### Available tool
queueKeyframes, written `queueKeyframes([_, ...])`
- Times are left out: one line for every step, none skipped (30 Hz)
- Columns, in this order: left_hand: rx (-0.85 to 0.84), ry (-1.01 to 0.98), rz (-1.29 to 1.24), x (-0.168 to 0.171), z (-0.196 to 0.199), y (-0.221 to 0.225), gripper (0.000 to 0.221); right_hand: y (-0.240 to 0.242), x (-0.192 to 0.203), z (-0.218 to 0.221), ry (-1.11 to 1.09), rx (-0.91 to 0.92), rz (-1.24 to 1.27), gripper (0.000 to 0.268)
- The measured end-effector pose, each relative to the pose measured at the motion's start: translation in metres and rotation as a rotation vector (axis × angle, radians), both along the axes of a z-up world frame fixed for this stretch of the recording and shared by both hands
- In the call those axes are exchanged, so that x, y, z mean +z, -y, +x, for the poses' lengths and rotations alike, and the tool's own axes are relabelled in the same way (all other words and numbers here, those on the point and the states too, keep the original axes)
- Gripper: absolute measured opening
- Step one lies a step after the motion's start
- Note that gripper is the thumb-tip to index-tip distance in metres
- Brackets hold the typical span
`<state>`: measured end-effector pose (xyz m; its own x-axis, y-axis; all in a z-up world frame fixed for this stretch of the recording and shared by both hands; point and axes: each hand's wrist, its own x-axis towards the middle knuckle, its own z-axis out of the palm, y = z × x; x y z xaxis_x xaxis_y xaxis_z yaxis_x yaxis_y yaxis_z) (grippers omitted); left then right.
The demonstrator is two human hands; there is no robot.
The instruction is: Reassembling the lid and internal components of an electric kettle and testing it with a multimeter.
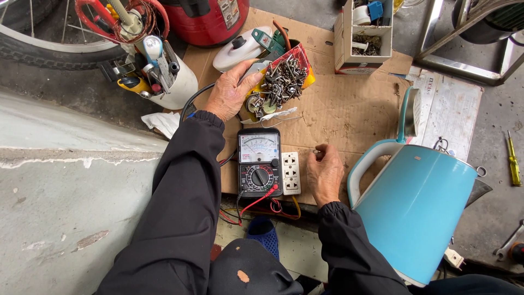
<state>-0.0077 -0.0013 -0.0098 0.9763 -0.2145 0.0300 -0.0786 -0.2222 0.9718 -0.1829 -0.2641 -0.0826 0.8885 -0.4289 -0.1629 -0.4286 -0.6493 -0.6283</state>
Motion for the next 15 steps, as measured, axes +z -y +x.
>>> queueKeyframes([-0.001,0.0,-0.001,-0.001,0.0,0.0,0.042,-0.002,0.007,0.001,0.0,-0.001,-0.001,0.024])
queueKeyframes([0.0,0.002,0.012,-0.002,0.001,0.0,0.043,-0.004,0.013,0.001,0.005,0.053,0.008,0.025])
queueKeyframes([0.002,0.005,0.026,-0.003,0.001,-0.001,0.043,-0.006,0.02,0.002,0.011,0.108,0.016,0.027])
queueKeyframes([-0.001,0.006,0.024,-0.001,0.0,-0.001,0.043,-0.004,0.015,0.003,0.012,0.104,0.014,0.027])
queueKeyframes([-0.008,0.019,0.054,0.002,0.0,-0.001,0.044,-0.001,0.01,0.005,-0.04,0.228,-0.036,0.025])
queueKeyframes([-0.014,0.036,0.082,0.004,0.001,-0.001,0.046,0.003,0.006,0.009,-0.089,0.353,-0.089,0.024])
queueKeyframes([-0.016,0.04,0.078,0.006,-0.003,-0.001,0.046,0.005,-0.002,0.009,-0.086,0.35,-0.093,0.024])
queueKeyframes([-0.018,0.065,0.129,0.01,-0.001,-0.001,0.048,0.007,-0.011,0.014,-0.091,0.429,-0.183,0.022])
queueKeyframes([-0.018,0.09,0.18,0.014,0.0,-0.001,0.05,0.009,-0.018,0.019,-0.097,0.506,-0.274,0.02])
queueKeyframes([-0.023,0.121,0.17,0.016,0.0,-0.001,0.05,0.009,-0.024,0.024,-0.071,0.494,-0.291,0.02])
queueKeyframes([-0.01,0.097,0.198,0.018,-0.001,0.0,0.051,0.01,-0.03,0.028,-0.068,0.517,-0.291,0.016])
queueKeyframes([0.003,0.071,0.224,0.019,-0.002,0.0,0.053,0.011,-0.036,0.032,-0.068,0.54,-0.292,0.014])
queueKeyframes([-0.002,0.1,0.212,0.024,0.0,0.004,0.053,0.013,-0.039,0.038,-0.045,0.527,-0.31,0.014])
queueKeyframes([0.002,0.07,0.222,0.028,-0.002,0.005,0.053,0.011,-0.043,0.04,-0.071,0.559,-0.328,0.012])
queueKeyframes([0.006,0.041,0.232,0.031,-0.005,0.005,0.053,0.01,-0.048,0.042,-0.097,0.59,-0.346,0.011])
